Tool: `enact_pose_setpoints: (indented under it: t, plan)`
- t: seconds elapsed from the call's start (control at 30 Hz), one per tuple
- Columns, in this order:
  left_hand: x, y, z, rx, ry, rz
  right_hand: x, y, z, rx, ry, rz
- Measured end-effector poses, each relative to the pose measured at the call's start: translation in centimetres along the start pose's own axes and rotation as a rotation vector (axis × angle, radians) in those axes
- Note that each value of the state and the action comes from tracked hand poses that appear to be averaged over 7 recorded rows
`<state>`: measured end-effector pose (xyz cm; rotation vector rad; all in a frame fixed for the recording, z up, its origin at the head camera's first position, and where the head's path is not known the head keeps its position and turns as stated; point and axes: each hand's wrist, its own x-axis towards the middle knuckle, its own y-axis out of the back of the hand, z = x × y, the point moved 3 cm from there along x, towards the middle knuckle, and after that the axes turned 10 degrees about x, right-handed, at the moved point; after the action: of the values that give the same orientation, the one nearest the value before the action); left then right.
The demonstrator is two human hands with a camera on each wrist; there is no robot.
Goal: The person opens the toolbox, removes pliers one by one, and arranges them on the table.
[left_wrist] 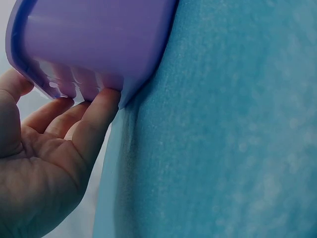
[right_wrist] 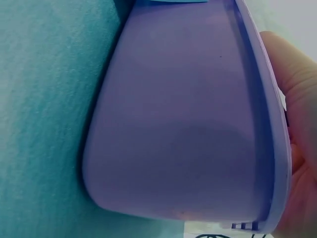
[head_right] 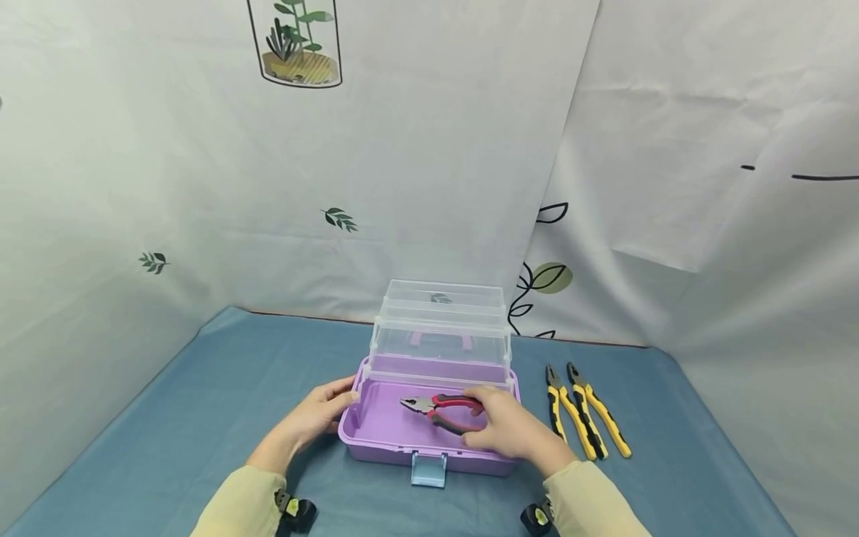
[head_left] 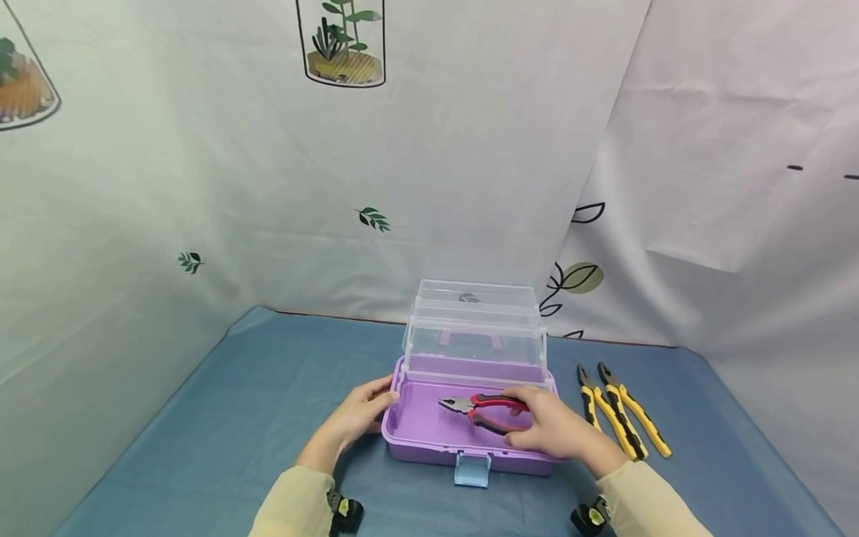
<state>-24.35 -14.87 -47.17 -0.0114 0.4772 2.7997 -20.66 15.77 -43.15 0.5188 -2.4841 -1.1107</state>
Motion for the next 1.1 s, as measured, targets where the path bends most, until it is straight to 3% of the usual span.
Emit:
enact_pose_setpoints:
  t: [0.4, 0.73, 1.1]
  plan:
    - [0.2, 0.2, 0.4, 0.003, -0.006, -0.003, -0.8, 0.8, -0.1, -0.045, 0.048, 0.146]
    - [0.2, 0.2, 0.4, 0.017, -0.006, 0.005, -1.6, 1.0, 0.3, -0.029, 0.082, 0.188]
    - [0.0, 0.1, 0.0, 0.019, -0.005, 0.001, -2.4, 1.0, 0.3, 0.000, 0.020, 0.239]
